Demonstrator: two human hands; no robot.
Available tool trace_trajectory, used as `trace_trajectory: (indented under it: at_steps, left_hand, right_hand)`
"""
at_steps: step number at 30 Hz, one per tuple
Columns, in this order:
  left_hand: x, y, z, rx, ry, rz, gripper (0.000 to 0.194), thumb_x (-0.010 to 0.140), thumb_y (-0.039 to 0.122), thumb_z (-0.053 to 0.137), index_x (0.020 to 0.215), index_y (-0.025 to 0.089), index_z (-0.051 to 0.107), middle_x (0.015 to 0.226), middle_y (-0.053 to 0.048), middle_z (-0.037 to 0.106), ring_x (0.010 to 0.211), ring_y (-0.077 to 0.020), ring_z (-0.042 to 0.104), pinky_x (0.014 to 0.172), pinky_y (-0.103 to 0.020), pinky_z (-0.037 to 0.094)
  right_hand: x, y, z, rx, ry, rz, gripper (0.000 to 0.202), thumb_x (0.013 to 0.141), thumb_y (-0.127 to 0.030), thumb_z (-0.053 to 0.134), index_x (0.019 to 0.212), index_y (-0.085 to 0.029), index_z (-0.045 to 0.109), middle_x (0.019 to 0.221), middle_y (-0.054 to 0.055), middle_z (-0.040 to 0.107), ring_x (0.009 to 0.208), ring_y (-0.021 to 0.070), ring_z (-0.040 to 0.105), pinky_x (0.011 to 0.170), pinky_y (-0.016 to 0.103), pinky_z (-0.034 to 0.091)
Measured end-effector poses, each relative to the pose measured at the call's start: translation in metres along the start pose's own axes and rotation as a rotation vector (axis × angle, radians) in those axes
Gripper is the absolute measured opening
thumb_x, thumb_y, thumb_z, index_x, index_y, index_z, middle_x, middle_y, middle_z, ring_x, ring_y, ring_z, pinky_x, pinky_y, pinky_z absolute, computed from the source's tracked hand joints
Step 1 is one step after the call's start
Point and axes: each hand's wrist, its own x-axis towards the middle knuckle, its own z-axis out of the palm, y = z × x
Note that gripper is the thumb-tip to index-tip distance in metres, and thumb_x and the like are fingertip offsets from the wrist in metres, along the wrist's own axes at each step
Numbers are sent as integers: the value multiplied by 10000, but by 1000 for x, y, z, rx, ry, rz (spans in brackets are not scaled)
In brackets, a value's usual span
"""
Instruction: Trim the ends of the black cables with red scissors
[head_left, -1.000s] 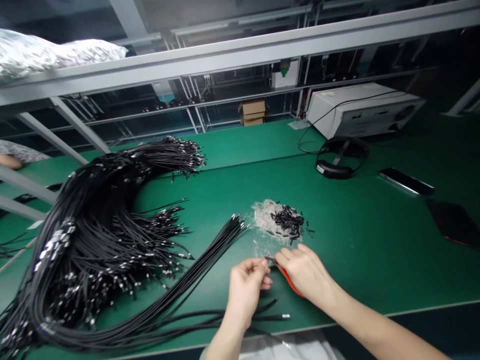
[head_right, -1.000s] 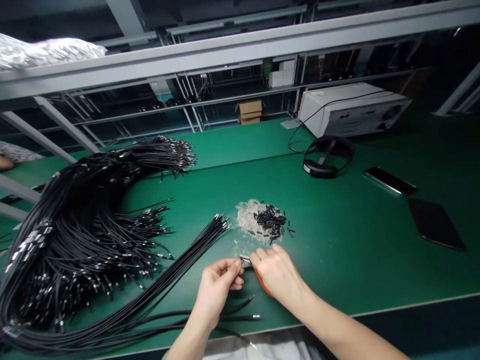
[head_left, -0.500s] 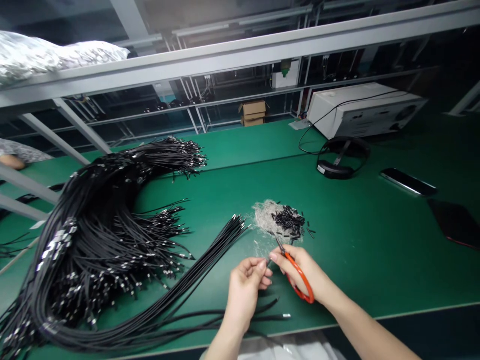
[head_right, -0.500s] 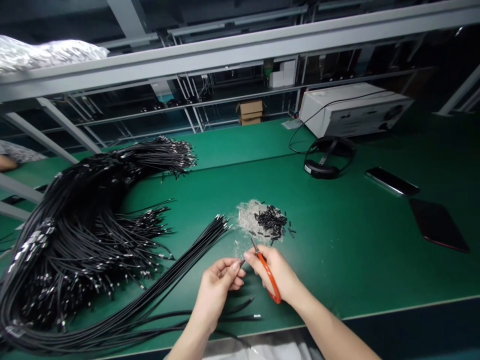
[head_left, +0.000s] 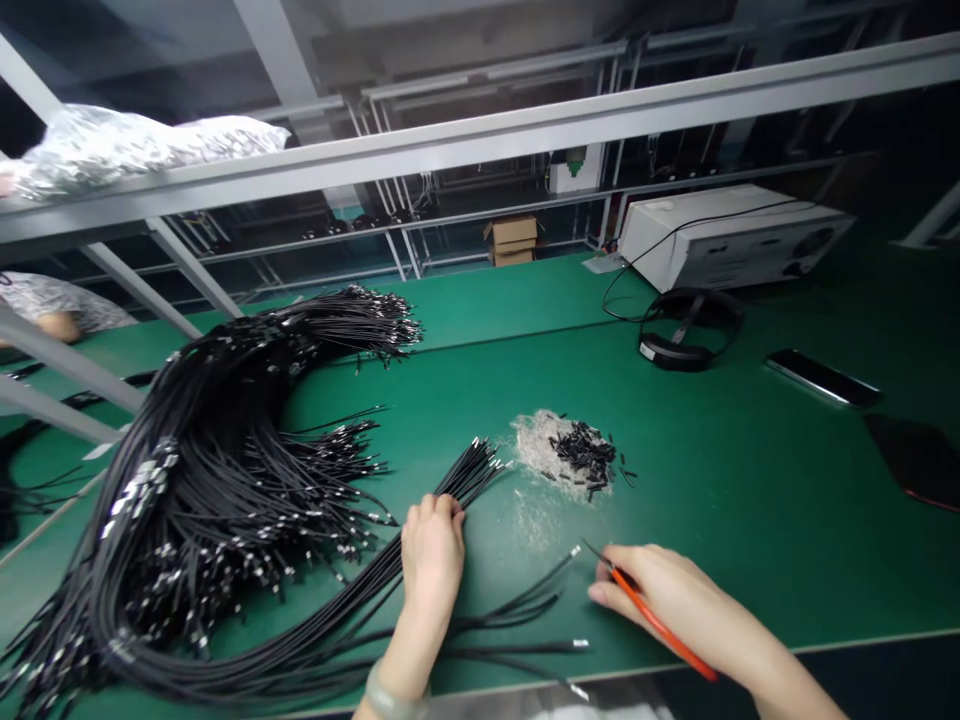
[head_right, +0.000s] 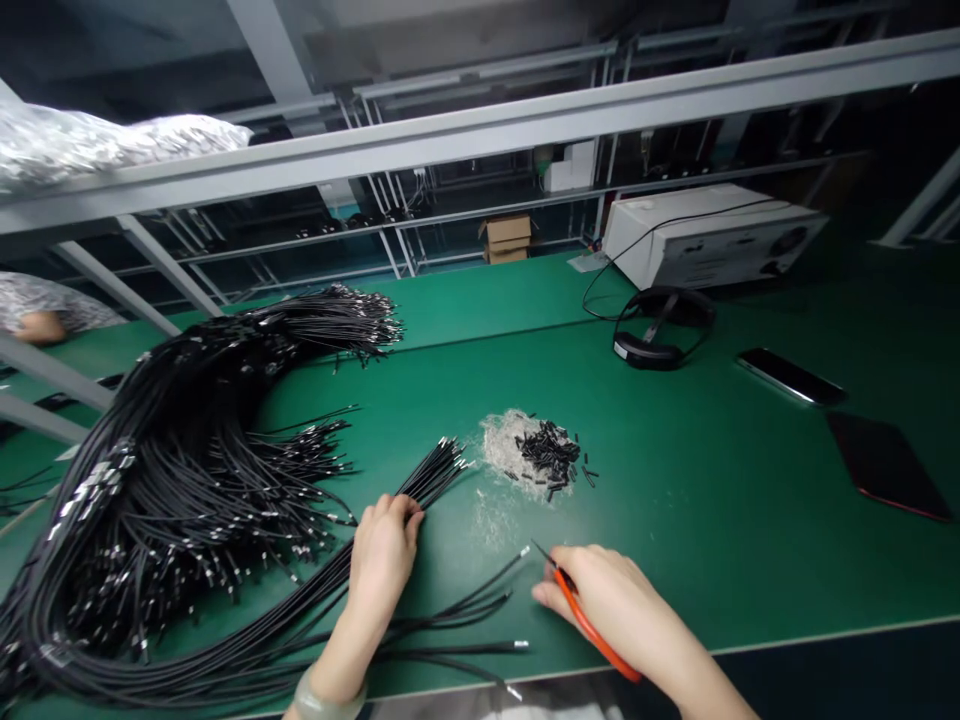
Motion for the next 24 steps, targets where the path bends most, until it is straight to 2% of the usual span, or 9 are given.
trace_trajectory:
  at_steps: [3,6,10,12,14,16,17,21,24]
  left_hand:
    - [-3,3,4,31,-1,28,178,886,196,436,837,202,606,829,-63,607,783,-239,551,717,-338,409]
    - [-3,6,9,42,1,60,175,898,206,428,910,192,602,864,-69,626,807,-240,556,732,-338,406]
    - [8,11,16,44,14,103,167,883,188,459,911,191,623,882,-79,637,868,-255,555,765,-351,402]
    - [10,12,17,29,28,111,183,890,173,438,863,194,618,854,-73,627,851,-252,555,752,-354,405]
    - [7,12,16,-5,42,119,195,904,168,410,860,190,599,855,-69,618,824,-242,558,739,-352,418]
    - [0,12,15,-59,50,132,188,920,174,384,898,183,570,872,-67,615,807,-224,569,730,-341,440]
    - [-4,11,14,-90,54,139,181,928,181,374,915,182,554,882,-66,616,808,-216,577,731,-334,452]
    - [-24,12,13,-206,66,169,170,948,211,353,950,186,521,926,-69,625,863,-200,607,763,-317,483]
    - [-34,19,10,-357,36,166,167,947,242,376,971,193,534,948,-72,640,884,-203,626,771,-322,495]
  right_hand:
    - [17,-13,0,42,144,8,200,893,-406,501,813,-250,599,811,31,689,732,208,649,627,261,423]
    - [35,-25,2,58,260,-51,187,908,-381,489,855,-237,596,897,34,670,783,192,644,683,260,441]
    - [47,-33,14,-100,364,-86,162,920,-315,476,887,-225,606,943,43,653,763,190,638,690,278,443]
    - [47,-35,20,-225,354,-84,146,912,-262,479,888,-218,617,903,48,658,736,204,634,676,294,438]
    - [45,-35,24,-276,239,-114,112,873,-227,529,812,-217,622,804,33,655,684,205,632,638,289,432]
    - [43,-34,26,-183,148,-155,117,852,-236,562,748,-219,613,775,17,646,670,189,635,623,270,431]
    - [44,-34,26,-96,162,-162,118,857,-258,563,758,-220,615,807,17,647,693,182,639,640,264,437]
    - [59,-37,25,279,407,-106,178,874,-353,557,918,-197,631,955,53,645,855,196,628,768,275,445]
    - [68,-45,27,460,445,-85,226,894,-392,518,889,-188,615,845,38,647,773,191,614,711,270,446]
